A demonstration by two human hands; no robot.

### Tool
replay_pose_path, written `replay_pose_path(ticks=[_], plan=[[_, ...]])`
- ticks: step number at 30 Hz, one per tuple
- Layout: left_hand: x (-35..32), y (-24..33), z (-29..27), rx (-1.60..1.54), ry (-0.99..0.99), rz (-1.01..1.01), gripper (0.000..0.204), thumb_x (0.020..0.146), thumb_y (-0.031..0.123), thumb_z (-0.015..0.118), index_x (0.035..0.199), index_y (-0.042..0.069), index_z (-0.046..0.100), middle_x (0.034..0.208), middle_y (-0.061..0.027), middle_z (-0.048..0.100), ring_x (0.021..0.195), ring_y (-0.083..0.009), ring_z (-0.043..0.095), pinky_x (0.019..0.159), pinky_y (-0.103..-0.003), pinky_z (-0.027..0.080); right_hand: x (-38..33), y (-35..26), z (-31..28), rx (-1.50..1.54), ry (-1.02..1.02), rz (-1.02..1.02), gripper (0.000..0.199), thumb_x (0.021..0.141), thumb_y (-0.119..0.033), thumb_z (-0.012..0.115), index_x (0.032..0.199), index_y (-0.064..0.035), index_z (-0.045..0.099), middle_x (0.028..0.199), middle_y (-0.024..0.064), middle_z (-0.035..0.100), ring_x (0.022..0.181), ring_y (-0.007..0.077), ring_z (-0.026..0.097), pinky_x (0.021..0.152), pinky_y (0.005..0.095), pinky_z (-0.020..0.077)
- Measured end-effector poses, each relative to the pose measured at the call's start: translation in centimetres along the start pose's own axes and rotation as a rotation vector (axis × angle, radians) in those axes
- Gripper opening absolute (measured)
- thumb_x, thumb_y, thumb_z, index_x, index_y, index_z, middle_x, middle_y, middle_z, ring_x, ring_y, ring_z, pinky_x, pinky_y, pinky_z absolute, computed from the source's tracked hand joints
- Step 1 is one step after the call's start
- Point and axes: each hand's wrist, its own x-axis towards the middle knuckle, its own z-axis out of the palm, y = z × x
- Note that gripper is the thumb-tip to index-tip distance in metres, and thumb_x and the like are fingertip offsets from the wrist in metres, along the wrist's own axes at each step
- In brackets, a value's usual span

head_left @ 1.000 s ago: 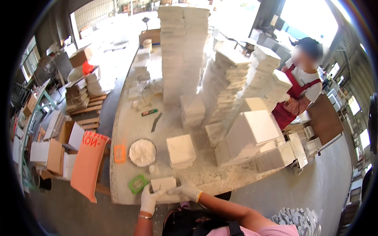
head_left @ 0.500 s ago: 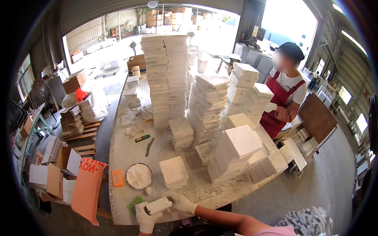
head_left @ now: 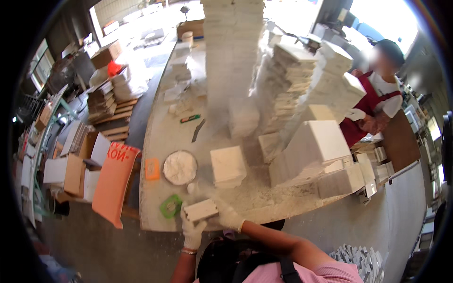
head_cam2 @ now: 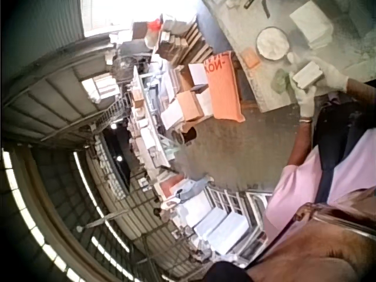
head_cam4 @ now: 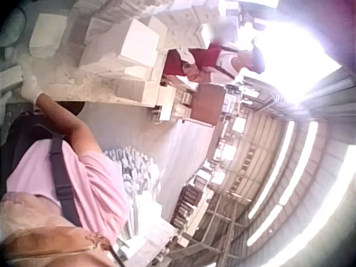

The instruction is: The person repeatedly picks up small white rectangular blocks from a table, rubs their edges together, and stacks them into neat piles. The person also moves stacks of blocks to a nearby rack and returns to continue stacking at the table.

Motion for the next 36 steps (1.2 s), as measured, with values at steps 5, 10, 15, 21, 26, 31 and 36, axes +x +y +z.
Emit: replay_pose_path(ticks=[5, 10, 15, 21, 26, 31, 36], plan=[[-0.5, -1.6, 0.3, 0.07, 0.037, 0.064, 0.083, 0.081, 0.0, 0.069, 0.154, 0.0, 0.028, 0.151, -0.0128, 0.038, 0.131, -0.0225, 0.049, 0.11, -0.035, 0.041, -0.3, -1.9, 0.7, 0.053, 0.1, -0.008, 0.077, 0.079, -0.019, 0.081, 0.144, -0.0059, 0.042, 0.115, 0.0154, 0.069, 0.106, 0.0302, 0.069, 0.093, 0.0396, 0.0549], [-0.2, -0.8, 0.7, 0.411, 0.097, 0.212, 0.085, 0.084, -0.001, 0.069, 0.156, 0.0, 0.022, 0.15, -0.0143, 0.042, 0.132, -0.0225, 0.049, 0.11, -0.034, 0.041, 0.0, 0.0, 1.3, -0.156, 0.18, -0.03, 0.066, 0.077, -0.032, 0.082, 0.131, -0.0083, 0.052, 0.111, 0.0148, 0.069, 0.104, 0.0304, 0.069, 0.087, 0.0396, 0.0562], [-0.3, -1.6, 0.9, 0.369, 0.111, 0.196, 0.083, 0.084, -0.001, 0.068, 0.155, 0.001, 0.025, 0.15, -0.0144, 0.041, 0.132, -0.0226, 0.048, 0.11, -0.035, 0.04, 0.1, -0.5, 1.3, -0.327, 0.169, 0.04, 0.061, 0.076, -0.032, 0.082, 0.126, -0.0078, 0.057, 0.111, 0.015, 0.069, 0.102, 0.0319, 0.069, 0.086, 0.0403, 0.0562], [-0.6, -0.7, 0.2, 0.332, 0.09, 0.139, 0.078, 0.087, 0.0, 0.068, 0.153, 0.001, 0.027, 0.149, -0.0158, 0.043, 0.133, -0.0243, 0.047, 0.11, -0.035, 0.04, 0.3, -3.1, 1.0, -0.234, 0.162, -0.032, 0.058, 0.077, -0.033, 0.081, 0.124, -0.008, 0.058, 0.106, 0.0148, 0.069, 0.101, 0.0311, 0.068, 0.086, 0.0416, 0.0556], [-0.3, 0.0, 0.1, 0.473, 0.035, 0.112, 0.067, 0.088, -0.001, 0.064, 0.149, -0.001, 0.035, 0.139, -0.0153, 0.051, 0.127, -0.0257, 0.052, 0.106, -0.037, 0.043, 1.5, -0.7, 0.3, -0.411, -0.048, -0.198, 0.054, 0.076, -0.035, 0.083, 0.118, -0.0097, 0.06, 0.105, 0.0153, 0.07, 0.099, 0.0324, 0.069, 0.084, 0.0419, 0.0551], [-1.4, 0.8, -1.3, 0.301, -0.144, -0.065, 0.06, 0.082, -0.003, 0.061, 0.14, -0.004, 0.046, 0.13, -0.0112, 0.054, 0.111, -0.0222, 0.06, 0.097, -0.034, 0.049, -1.6, -4.8, -3.4, -0.236, -0.08, 0.054, 0.069, 0.068, -0.044, 0.086, 0.118, -0.0075, 0.057, 0.108, 0.0194, 0.069, 0.101, 0.0381, 0.067, 0.085, 0.0458, 0.0526], [-2.8, 9.8, 6.4, 0.226, -0.424, -0.27, 0.075, 0.079, 0.013, 0.074, 0.144, -0.004, 0.04, 0.133, -0.0124, 0.054, 0.119, -0.0199, 0.057, 0.099, -0.033, 0.047, -8.4, -8.1, -11.5, 0.023, -0.056, 0.211, 0.079, 0.066, -0.04, 0.089, 0.128, -0.0036, 0.055, 0.113, 0.0207, 0.068, 0.107, 0.0332, 0.067, 0.091, 0.0395, 0.0518]])
